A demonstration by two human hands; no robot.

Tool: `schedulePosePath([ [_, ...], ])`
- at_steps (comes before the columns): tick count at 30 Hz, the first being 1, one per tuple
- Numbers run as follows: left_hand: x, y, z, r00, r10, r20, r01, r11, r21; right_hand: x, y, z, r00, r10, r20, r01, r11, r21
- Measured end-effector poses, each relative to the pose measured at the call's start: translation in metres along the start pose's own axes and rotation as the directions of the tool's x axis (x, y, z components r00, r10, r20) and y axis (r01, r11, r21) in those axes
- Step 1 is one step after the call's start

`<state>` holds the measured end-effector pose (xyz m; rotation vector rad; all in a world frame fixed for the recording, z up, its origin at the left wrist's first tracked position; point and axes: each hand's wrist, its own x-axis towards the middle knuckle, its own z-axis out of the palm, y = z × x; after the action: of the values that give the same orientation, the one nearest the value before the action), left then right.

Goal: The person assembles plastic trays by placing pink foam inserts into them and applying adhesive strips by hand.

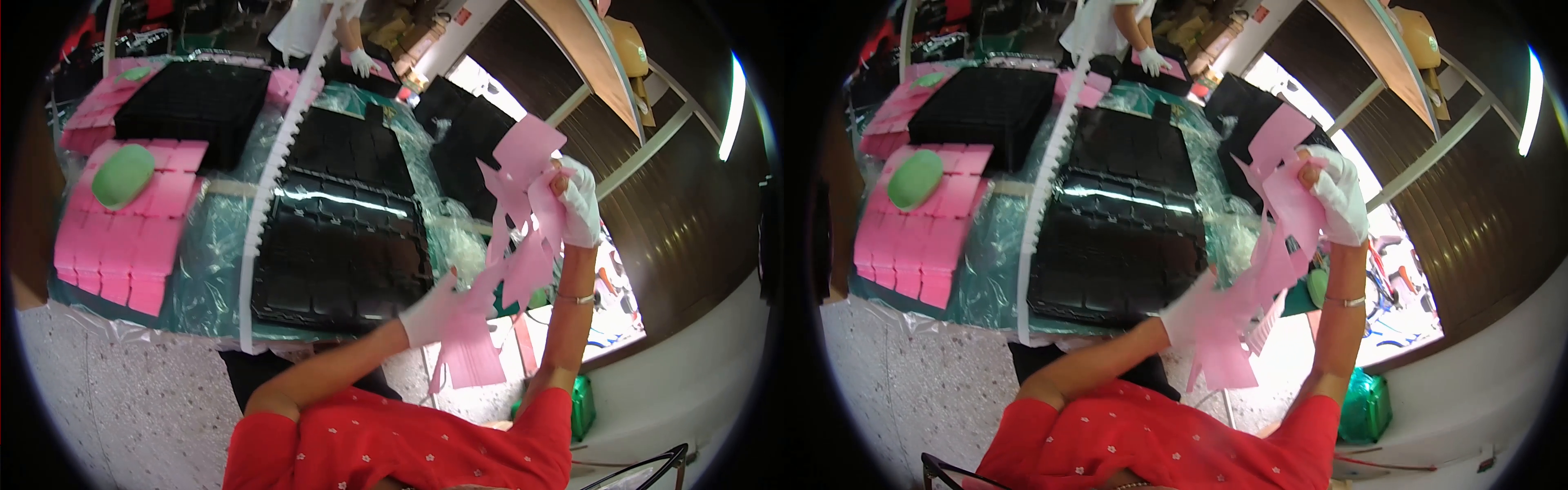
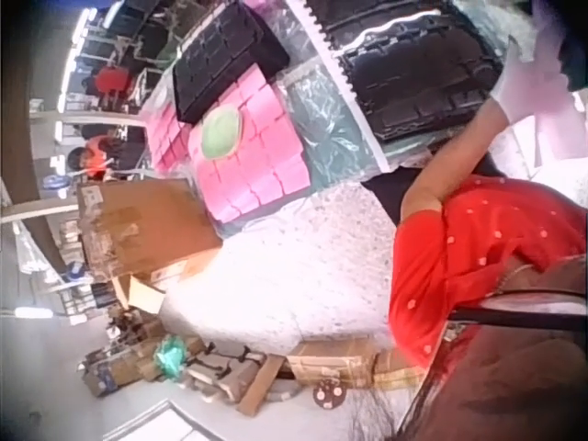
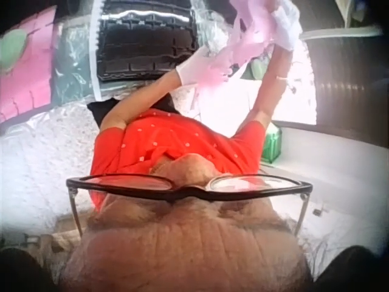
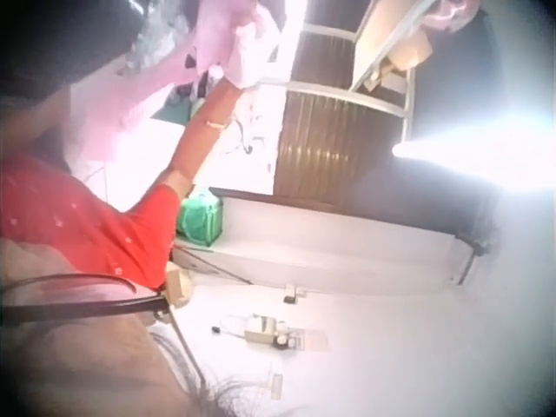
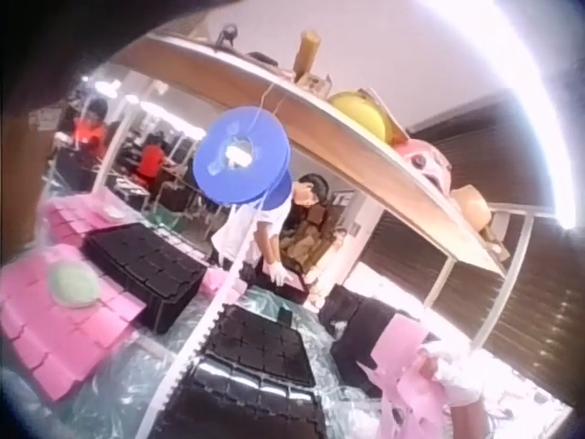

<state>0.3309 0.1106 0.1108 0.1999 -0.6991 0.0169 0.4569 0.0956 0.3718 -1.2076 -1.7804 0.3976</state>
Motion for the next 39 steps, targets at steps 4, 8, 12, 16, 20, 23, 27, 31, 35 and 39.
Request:
schedulePosePath([
  [4,0.002,-0.048,-0.011,0.972,-0.004,-0.235,0.015,0.999,0.045,-0.001,-0.010,0.014,0.998,0.051,0.038,-0.056,0.987,0.149],
  [8,0.003,-0.043,0.013,0.936,0.094,-0.339,-0.105,0.994,-0.014,0.003,-0.010,0.016,0.995,0.023,0.095,-0.038,0.986,0.164],
  [12,-0.017,-0.021,0.007,0.839,0.373,-0.396,-0.148,0.857,0.493,0.003,-0.008,0.025,0.998,-0.021,0.055,0.011,0.985,0.175],
  [16,-0.031,0.010,0.020,0.792,0.410,-0.452,-0.324,0.910,0.257,0.002,0.008,0.002,0.992,-0.118,0.049,0.103,0.966,0.237],
  [20,-0.046,0.045,0.045,0.720,0.587,-0.371,-0.336,0.762,0.553,-0.005,0.021,-0.018,1.000,0.008,0.016,-0.010,0.992,0.123],
  [23,-0.053,0.054,0.065,0.617,0.701,-0.358,-0.296,0.628,0.720,-0.018,0.034,-0.021,0.993,0.091,-0.072,-0.078,0.982,0.169],
  [27,-0.071,0.076,0.067,0.458,0.841,-0.287,-0.152,0.392,0.907,-0.026,0.054,-0.023,0.986,0.093,-0.137,-0.096,0.995,-0.015],
  [31,-0.080,0.095,0.089,0.402,0.890,-0.214,-0.030,0.247,0.969,-0.024,0.079,-0.009,0.959,0.222,-0.175,-0.220,0.975,0.033],
  [35,-0.080,0.111,0.104,0.328,0.918,-0.223,0.115,0.195,0.974,-0.026,0.103,0.005,0.942,0.259,-0.213,-0.233,0.962,0.139],
  [39,-0.094,0.122,0.102,0.285,0.948,-0.142,0.136,0.106,0.985,-0.028,0.133,0.027,0.936,0.224,-0.270,-0.180,0.967,0.179],
])
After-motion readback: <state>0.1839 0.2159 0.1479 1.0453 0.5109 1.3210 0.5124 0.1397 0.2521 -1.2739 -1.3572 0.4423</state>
